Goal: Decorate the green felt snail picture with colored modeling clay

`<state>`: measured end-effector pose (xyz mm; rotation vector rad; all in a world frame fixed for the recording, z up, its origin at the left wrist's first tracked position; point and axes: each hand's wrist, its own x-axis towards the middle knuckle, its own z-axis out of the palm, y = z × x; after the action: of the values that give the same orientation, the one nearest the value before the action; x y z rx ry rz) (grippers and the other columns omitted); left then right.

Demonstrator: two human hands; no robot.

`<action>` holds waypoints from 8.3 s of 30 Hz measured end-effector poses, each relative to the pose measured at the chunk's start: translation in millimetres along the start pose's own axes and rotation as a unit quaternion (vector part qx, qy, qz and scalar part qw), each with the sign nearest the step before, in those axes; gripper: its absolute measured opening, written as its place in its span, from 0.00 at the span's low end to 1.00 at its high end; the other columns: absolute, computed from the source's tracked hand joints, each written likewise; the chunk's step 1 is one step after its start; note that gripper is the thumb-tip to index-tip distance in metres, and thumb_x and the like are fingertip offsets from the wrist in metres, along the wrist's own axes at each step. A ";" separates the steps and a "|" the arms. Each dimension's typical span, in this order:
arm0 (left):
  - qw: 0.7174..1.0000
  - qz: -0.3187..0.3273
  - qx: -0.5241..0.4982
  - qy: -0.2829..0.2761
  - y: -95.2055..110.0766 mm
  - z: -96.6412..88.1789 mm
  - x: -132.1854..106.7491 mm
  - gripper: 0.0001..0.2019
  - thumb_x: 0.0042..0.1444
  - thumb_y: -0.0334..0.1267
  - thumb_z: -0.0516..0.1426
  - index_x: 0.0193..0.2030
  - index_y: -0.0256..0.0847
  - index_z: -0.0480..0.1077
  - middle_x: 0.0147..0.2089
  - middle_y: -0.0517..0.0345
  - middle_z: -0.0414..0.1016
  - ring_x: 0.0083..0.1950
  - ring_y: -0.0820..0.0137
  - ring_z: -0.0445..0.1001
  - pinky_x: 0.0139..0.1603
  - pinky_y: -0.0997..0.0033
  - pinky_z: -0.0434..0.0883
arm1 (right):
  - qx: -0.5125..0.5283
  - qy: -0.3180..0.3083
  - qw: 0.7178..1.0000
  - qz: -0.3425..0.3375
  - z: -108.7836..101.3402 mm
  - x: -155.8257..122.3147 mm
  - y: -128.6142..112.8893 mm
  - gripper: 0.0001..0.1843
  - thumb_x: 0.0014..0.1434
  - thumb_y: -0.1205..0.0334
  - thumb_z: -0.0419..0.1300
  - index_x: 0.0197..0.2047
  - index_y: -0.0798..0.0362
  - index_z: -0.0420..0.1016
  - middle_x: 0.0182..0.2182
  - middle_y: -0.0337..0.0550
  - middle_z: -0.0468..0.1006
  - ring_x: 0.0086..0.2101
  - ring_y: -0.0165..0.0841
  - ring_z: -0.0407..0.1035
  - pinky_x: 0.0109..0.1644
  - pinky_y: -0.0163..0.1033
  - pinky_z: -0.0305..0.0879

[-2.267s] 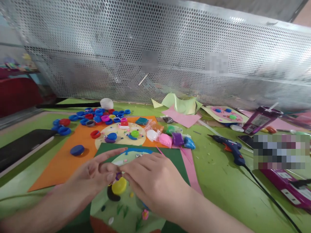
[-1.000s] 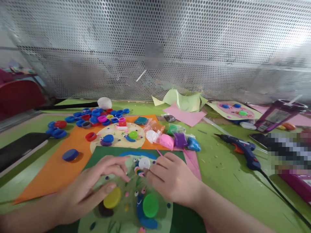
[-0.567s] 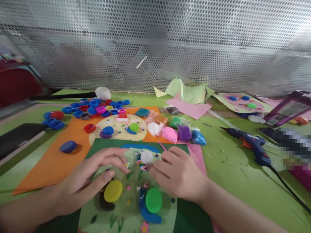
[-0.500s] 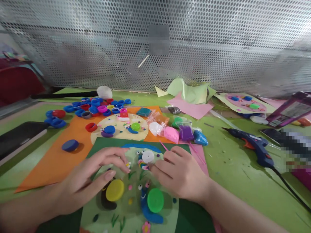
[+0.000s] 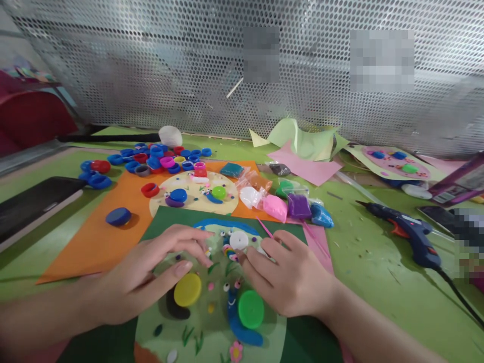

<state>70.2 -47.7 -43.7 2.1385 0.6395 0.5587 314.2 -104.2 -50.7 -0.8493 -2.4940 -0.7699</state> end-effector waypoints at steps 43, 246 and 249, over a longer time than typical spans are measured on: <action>0.918 0.240 0.283 -0.140 -6.4 -2.0 9.6 0.46 0.54 0.66 0.40 0.67 0.35 0.26 0.54 0.40 0.70 0.61 0.47 0.55 0.58 0.44 0.42 | 0.006 0.051 0.998 0.025 0.8 8.0 2.6 0.13 0.54 0.71 0.59 0.20 0.55 0.68 0.28 0.36 0.78 0.28 0.29 0.66 0.33 0.37 0.67; 0.920 -0.079 0.367 0.109 -45.3 -37.5 17.2 0.35 0.61 0.49 0.43 0.67 0.39 0.28 0.53 0.45 0.71 0.57 0.50 0.65 0.55 0.41 0.55 | 0.261 -0.151 0.923 0.239 17.6 -7.6 21.0 0.23 0.61 0.64 0.47 0.59 0.55 0.56 0.52 0.51 0.67 0.53 0.38 0.58 0.57 0.48 0.55; 0.930 -0.055 0.350 0.095 -49.9 -37.4 18.7 0.34 0.61 0.51 0.42 0.67 0.39 0.30 0.53 0.47 0.71 0.55 0.53 0.68 0.53 0.51 0.62 | 0.263 -0.147 0.925 0.232 17.4 -7.4 20.3 0.22 0.61 0.65 0.46 0.59 0.56 0.56 0.51 0.52 0.67 0.53 0.38 0.58 0.57 0.49 0.55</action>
<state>50.3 12.2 -59.4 2.6976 1.2005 0.5278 329.7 -83.2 -60.5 -1.3325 -2.3964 0.1980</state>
